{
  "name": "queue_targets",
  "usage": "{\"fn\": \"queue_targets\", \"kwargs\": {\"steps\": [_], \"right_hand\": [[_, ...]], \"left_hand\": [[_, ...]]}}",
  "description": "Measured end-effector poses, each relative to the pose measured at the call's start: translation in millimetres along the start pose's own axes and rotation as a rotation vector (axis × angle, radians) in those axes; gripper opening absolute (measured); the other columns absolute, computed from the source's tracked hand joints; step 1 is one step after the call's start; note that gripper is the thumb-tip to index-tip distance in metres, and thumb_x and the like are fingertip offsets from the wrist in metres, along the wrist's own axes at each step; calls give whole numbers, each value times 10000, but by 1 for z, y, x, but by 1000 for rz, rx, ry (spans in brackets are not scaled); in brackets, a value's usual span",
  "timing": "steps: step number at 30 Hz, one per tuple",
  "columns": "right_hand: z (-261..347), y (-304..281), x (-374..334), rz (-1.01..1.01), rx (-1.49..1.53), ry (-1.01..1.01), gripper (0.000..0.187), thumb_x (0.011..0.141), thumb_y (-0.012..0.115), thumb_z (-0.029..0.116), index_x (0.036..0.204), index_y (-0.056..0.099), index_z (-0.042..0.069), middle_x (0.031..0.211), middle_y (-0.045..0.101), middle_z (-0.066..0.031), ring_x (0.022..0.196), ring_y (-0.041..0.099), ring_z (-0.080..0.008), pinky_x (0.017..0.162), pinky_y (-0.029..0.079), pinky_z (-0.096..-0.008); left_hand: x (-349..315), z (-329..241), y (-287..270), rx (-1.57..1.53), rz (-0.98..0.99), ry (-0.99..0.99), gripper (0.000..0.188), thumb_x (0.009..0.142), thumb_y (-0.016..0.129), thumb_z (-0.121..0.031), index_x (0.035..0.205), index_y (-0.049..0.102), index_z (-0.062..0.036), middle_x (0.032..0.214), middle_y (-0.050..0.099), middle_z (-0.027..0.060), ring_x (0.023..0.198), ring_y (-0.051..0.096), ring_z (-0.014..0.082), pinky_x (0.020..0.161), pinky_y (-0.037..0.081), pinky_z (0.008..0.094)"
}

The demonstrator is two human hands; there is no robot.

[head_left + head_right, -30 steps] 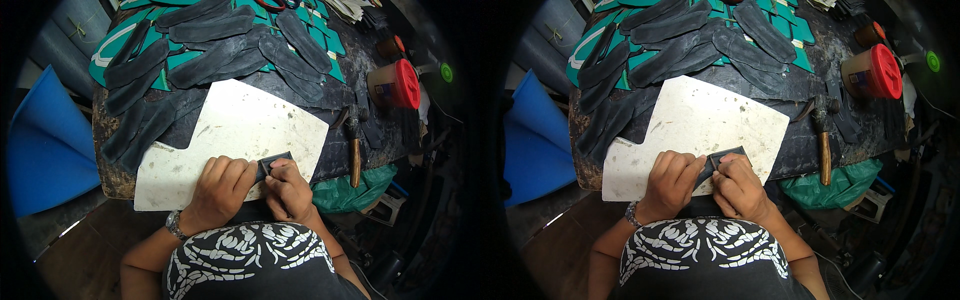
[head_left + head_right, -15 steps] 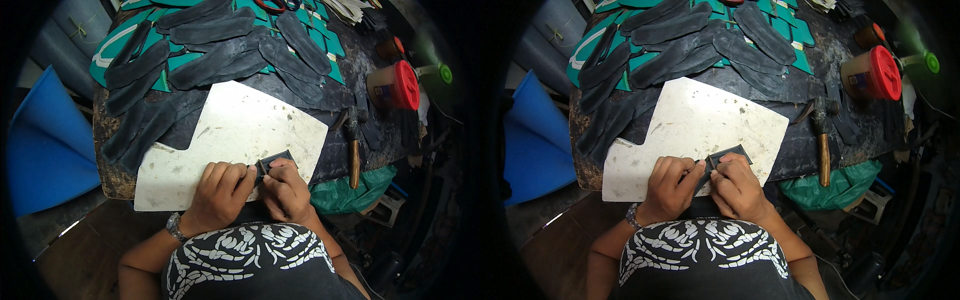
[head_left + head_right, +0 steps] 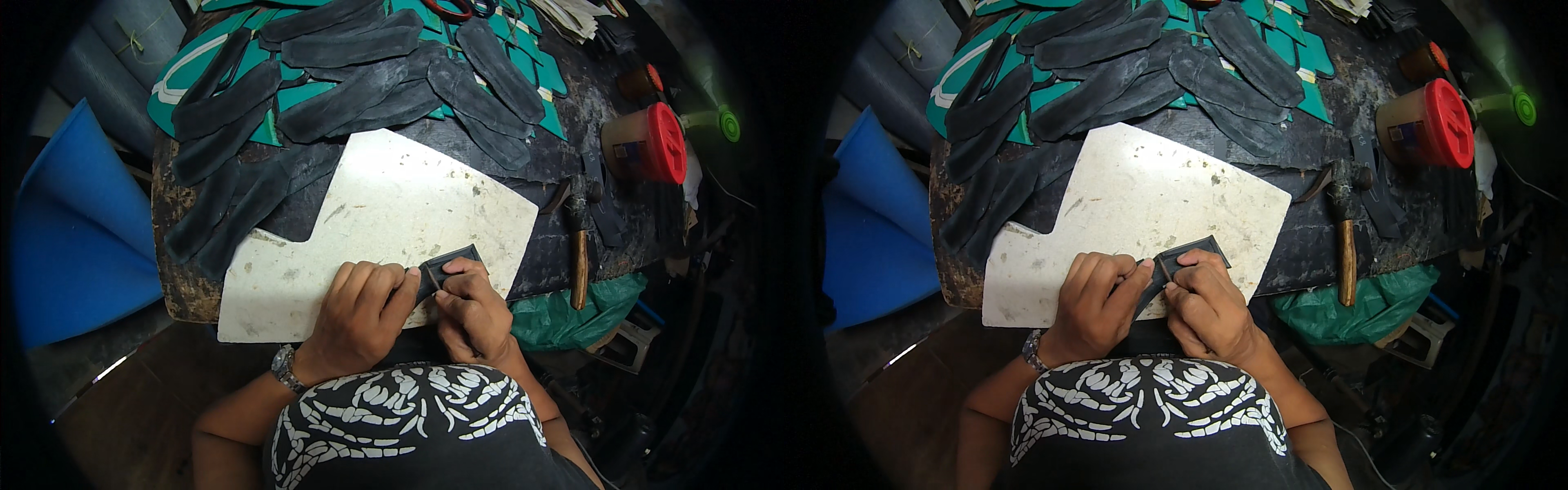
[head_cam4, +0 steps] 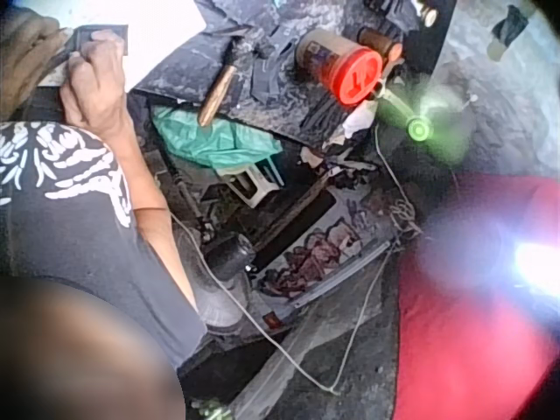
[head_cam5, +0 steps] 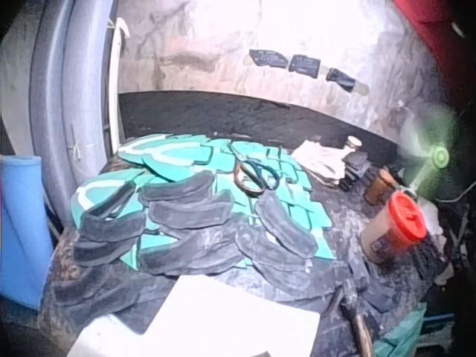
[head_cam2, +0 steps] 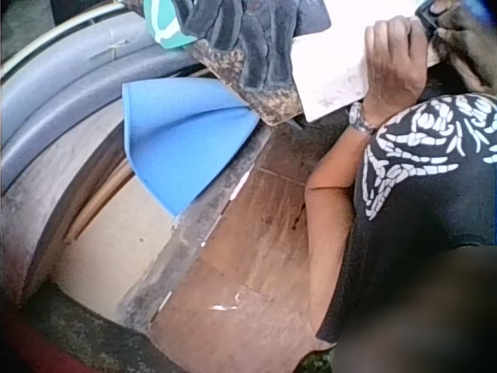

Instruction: The person repeatedly hammers black rubber pieces on a white board to shape them, then inspects and trims edges with scissors. The shaped pieces are placed on a pile of similar parts on the table.

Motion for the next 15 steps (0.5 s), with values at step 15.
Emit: {"fn": "queue_targets", "kwargs": {"steps": [15], "right_hand": [[3,6,6,67,-66,-33,182,689,729,-55,842,632,-62,844,577,-141,743,602,-269,898,516,-486]], "left_hand": [[-1,-1,0,-29,-4,19,231,913,631,-23,1107,665,97,951,586,111,815,575,214,661,459,340]]}}
Point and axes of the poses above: each hand's wrist, its own x-axis towards the middle knuckle, its own y-axis out of the palm, z = x × y, the point moved 9 cm from there along x, towards the middle knuckle
